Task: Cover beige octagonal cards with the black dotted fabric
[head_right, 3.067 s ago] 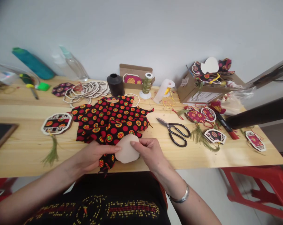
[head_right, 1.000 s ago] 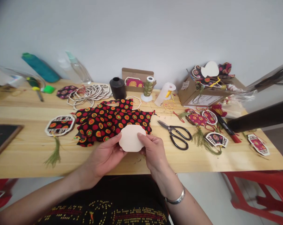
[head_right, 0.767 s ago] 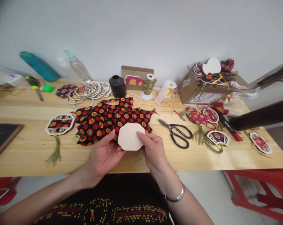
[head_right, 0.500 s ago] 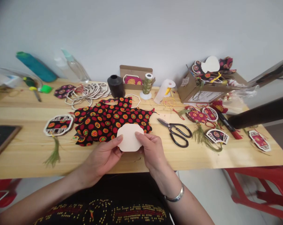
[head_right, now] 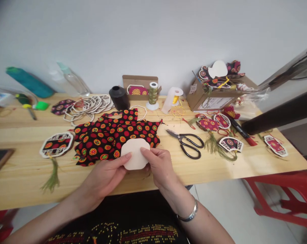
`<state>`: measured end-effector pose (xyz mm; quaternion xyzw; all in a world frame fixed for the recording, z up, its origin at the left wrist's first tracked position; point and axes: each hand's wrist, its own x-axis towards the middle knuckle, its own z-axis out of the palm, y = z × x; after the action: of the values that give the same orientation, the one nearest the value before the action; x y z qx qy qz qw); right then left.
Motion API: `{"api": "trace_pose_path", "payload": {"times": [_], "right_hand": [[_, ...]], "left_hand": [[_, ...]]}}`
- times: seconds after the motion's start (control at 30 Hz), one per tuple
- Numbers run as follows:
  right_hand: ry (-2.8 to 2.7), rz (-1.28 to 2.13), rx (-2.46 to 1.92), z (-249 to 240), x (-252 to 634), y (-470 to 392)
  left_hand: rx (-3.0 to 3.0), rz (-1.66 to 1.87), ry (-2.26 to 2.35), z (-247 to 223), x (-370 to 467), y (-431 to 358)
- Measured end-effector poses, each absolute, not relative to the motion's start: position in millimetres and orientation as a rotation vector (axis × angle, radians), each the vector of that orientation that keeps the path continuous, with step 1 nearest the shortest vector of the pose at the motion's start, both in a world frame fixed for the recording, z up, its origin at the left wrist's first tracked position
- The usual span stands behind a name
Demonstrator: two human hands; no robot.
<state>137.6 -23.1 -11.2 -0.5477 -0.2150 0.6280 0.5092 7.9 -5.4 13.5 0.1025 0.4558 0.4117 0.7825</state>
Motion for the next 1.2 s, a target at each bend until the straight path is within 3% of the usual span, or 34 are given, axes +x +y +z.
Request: {"api": "trace_pose_path", "payload": {"times": [0.33, 0.53, 0.83, 1.2], "right_hand": [[-0.780, 1.480, -1.451, -9, 146, -23], [-1.152, 0.849, -1.737, -6, 184, -4], [-0.881, 1.624, -1.487, -1, 179, 10], [-0.694, 1.407, -1.432, 4, 180, 12]], "left_hand": [[0.176, 0.889, 0.936, 9, 7, -2], [0.147, 0.882, 1.101, 16, 1, 2], [0.168, 0.834, 1.052, 19, -8, 7], [0.226, 0.726, 0.990, 5, -14, 6]]}}
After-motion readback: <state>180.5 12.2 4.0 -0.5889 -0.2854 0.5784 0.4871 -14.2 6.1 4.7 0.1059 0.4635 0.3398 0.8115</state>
